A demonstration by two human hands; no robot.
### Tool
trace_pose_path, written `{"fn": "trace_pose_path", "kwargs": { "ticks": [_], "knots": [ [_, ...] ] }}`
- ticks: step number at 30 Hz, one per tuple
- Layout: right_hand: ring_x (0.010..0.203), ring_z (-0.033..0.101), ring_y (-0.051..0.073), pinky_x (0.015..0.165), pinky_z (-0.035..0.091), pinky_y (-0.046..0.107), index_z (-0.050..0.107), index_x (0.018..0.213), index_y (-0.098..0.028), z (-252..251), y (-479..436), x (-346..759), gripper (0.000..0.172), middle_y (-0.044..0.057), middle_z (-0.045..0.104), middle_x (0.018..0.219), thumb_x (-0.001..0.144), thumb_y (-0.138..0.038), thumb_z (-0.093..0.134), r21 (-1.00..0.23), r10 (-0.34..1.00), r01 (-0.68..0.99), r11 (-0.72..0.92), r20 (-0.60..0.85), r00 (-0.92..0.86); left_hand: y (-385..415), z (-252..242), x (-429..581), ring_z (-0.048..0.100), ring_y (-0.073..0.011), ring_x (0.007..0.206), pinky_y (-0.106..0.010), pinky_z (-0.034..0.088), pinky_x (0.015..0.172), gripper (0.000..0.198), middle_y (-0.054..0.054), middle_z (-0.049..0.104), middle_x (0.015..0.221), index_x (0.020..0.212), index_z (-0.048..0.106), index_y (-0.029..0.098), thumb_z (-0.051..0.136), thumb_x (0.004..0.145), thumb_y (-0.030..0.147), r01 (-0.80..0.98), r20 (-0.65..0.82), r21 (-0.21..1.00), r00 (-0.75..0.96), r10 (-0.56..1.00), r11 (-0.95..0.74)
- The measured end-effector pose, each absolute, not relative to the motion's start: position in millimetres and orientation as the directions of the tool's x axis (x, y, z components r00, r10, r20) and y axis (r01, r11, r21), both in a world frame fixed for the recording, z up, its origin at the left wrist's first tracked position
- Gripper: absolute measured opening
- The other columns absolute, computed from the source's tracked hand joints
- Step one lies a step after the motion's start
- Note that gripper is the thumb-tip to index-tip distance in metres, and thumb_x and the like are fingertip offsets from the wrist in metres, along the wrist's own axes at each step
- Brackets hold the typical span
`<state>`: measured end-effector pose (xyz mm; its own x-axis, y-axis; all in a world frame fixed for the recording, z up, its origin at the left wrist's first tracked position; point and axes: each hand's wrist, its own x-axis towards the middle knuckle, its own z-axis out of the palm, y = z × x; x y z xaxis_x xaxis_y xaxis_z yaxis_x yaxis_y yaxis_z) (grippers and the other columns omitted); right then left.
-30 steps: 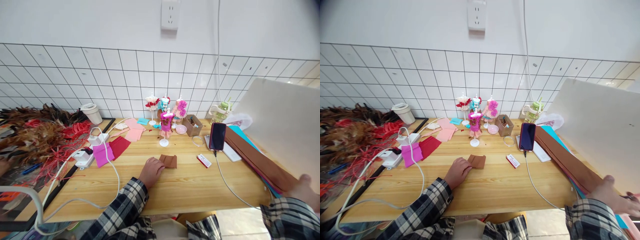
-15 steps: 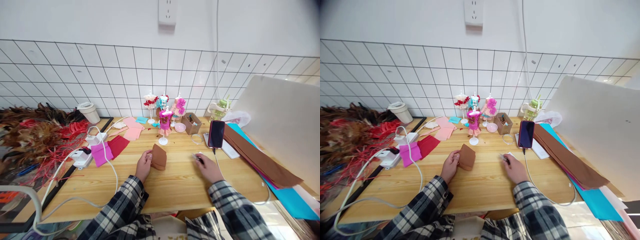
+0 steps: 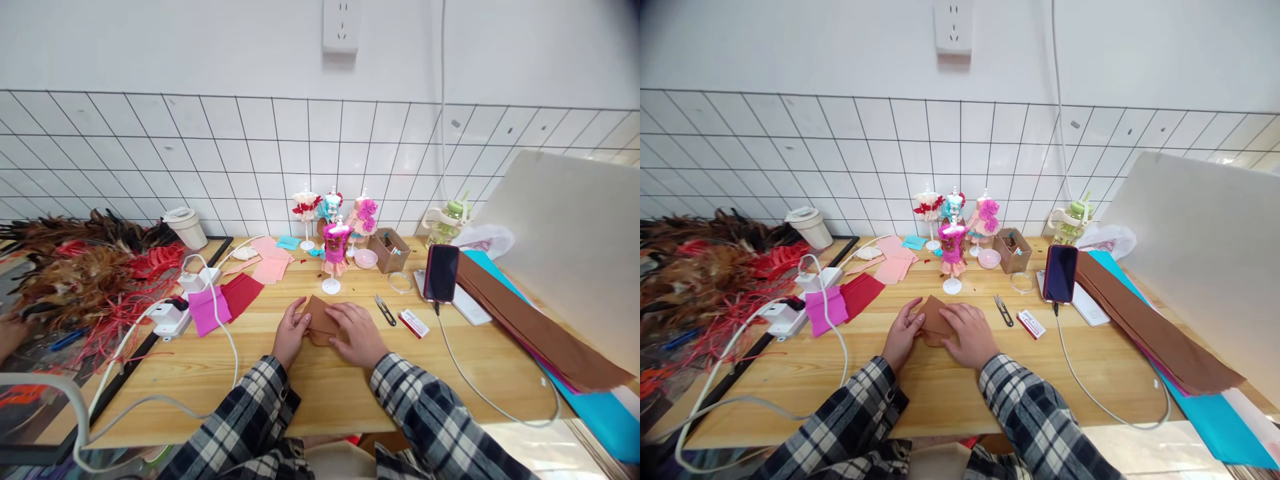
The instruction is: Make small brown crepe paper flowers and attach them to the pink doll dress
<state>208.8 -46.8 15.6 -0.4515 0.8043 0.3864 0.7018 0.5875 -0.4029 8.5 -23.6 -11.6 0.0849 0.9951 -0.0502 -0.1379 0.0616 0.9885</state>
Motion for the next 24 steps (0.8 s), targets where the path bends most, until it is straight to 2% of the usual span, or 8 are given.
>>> {"fn": "trace_pose_path", "kwargs": {
  "ticks": [3, 6, 8, 10, 13, 16, 20, 24],
  "knots": [
    [0.111, 0.05, 0.024, 0.098, 0.034, 0.044, 0.061, 0.116, -0.025, 8, -28, 190, 0.039, 0.006, 0.062, 0.117, 0.078, -0.026, 0.059, -0.477, 0.793, 0.637, 0.606, 0.43, -0.432, -11, -3, -3, 0.065, -0.0196, 0.08, -0.033, 0.051, 0.073, 0.068, -0.007, 0.068, 0.088, 0.134, 0.037, 0.015, 0.056, 0.079, 0.051, -0.063, -0.036, 0.997, 0.135, 0.99, 0.045],
    [0.098, 0.057, 0.022, 0.091, 0.042, 0.04, 0.068, 0.097, -0.023, -11, -8, 181, 0.022, 0.006, 0.068, 0.099, 0.082, -0.021, 0.052, -0.649, 0.851, 0.558, 0.517, 0.456, -0.259, 7, 1, -26, 0.06, -0.0159, 0.065, -0.028, 0.047, 0.062, 0.054, -0.001, 0.063, 0.07, 0.122, 0.053, 0.016, 0.054, 0.08, 0.05, 0.209, -0.008, 0.977, 0.185, 0.983, -0.031],
    [0.093, 0.059, 0.022, 0.086, 0.045, 0.039, 0.068, 0.092, -0.021, -25, 1, 180, 0.019, 0.007, 0.069, 0.094, 0.083, -0.025, 0.052, -0.749, 0.89, 0.485, 0.451, 0.418, -0.181, 16, -1, -41, 0.053, -0.0139, 0.056, -0.026, 0.043, 0.056, 0.047, 0.003, 0.056, 0.059, 0.113, 0.06, 0.016, 0.057, 0.078, 0.048, 0.399, 0.031, 0.912, 0.167, 0.985, -0.096],
    [0.09, 0.061, 0.023, 0.084, 0.047, 0.039, 0.067, 0.092, -0.02, -34, 7, 181, 0.021, 0.009, 0.069, 0.093, 0.084, -0.031, 0.051, -0.839, 0.936, 0.424, 0.341, 0.343, -0.074, 20, -5, -53, 0.052, -0.0138, 0.056, -0.026, 0.043, 0.057, 0.041, 0.001, 0.058, 0.062, 0.105, 0.064, 0.015, 0.057, 0.078, 0.046, 0.481, 0.084, 0.866, 0.124, 0.989, -0.134],
    [0.089, 0.063, 0.024, 0.082, 0.049, 0.038, 0.064, 0.099, -0.019, -41, 11, 183, 0.029, 0.01, 0.069, 0.096, 0.086, -0.04, 0.048, -0.928, 0.975, 0.333, 0.169, 0.208, 0.083, 23, -11, -61, 0.06, -0.0179, 0.077, -0.03, 0.047, 0.07, 0.034, -0.007, 0.068, 0.088, 0.096, 0.068, 0.017, 0.053, 0.082, 0.044, 0.475, 0.149, 0.86, 0.116, 0.982, -0.187],
    [0.092, 0.062, 0.024, 0.084, 0.048, 0.038, 0.062, 0.1, -0.019, -43, 14, 187, 0.033, 0.009, 0.069, 0.097, 0.086, -0.045, 0.047, -0.951, 0.981, 0.279, 0.132, 0.166, 0.099, 26, -12, -63, 0.061, -0.0205, 0.087, -0.032, 0.048, 0.077, 0.033, -0.009, 0.068, 0.096, 0.094, 0.069, 0.018, 0.05, 0.085, 0.044, 0.465, 0.158, 0.862, 0.129, 0.979, -0.2],
    [0.095, 0.061, 0.023, 0.086, 0.048, 0.037, 0.06, 0.101, -0.02, -45, 15, 190, 0.033, 0.009, 0.068, 0.099, 0.087, -0.046, 0.046, -0.966, 0.984, 0.217, 0.14, 0.16, 0.075, 28, -11, -65, 0.061, -0.0208, 0.088, -0.032, 0.047, 0.077, 0.038, -0.011, 0.068, 0.099, 0.105, 0.066, 0.016, 0.047, 0.086, 0.045, 0.442, 0.168, 0.866, 0.188, 0.968, -0.236],
    [0.092, 0.062, 0.022, 0.086, 0.047, 0.036, 0.061, 0.1, -0.021, -41, 12, 189, 0.027, 0.006, 0.068, 0.095, 0.087, -0.04, 0.047, -0.928, 0.977, 0.303, 0.215, 0.203, -0.073, 23, -8, -51, 0.058, -0.0239, 0.104, -0.033, 0.046, 0.084, 0.053, -0.013, 0.063, 0.115, 0.126, 0.052, 0.017, 0.054, 0.082, 0.046, 0.305, 0.236, 0.894, 0.303, 0.923, -0.329]
  ]
}}
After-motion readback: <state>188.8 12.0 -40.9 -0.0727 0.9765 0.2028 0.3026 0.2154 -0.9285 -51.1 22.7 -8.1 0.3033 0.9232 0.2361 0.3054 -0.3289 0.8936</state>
